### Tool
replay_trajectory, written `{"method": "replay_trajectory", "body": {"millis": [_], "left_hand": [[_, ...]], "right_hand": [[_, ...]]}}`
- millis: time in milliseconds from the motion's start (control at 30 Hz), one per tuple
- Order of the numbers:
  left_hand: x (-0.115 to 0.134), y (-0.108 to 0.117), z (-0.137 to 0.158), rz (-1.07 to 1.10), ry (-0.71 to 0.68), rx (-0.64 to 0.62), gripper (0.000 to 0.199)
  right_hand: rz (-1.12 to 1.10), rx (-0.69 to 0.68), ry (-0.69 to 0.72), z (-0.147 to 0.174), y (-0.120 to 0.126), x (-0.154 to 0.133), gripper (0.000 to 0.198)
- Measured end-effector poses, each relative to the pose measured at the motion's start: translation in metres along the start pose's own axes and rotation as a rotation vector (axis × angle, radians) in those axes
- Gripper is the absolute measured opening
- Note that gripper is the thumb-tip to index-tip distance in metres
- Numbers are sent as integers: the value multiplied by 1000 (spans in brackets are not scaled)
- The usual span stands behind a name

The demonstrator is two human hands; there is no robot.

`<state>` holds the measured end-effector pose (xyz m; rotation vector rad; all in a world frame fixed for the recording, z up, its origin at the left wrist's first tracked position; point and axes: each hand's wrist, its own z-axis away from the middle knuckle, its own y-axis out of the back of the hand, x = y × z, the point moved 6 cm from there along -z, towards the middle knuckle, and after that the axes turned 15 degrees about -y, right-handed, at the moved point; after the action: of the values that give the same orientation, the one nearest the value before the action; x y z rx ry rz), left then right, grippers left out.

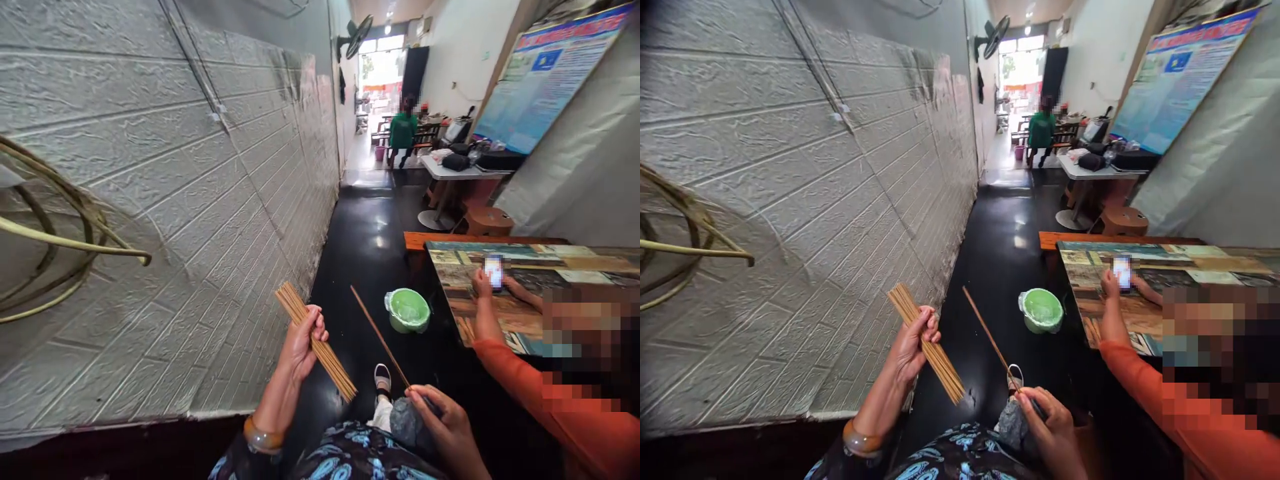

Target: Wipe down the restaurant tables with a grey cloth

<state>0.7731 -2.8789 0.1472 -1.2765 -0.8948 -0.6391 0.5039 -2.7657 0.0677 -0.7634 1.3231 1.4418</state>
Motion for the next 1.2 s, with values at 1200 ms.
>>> {"method": "replay_trajectory", "body": {"millis": [1200], "left_hand": [[-97,-181,-636,78,291,-241,34]], "right_hand": [[189,275,-25,-544,-17,-161,36]]}}
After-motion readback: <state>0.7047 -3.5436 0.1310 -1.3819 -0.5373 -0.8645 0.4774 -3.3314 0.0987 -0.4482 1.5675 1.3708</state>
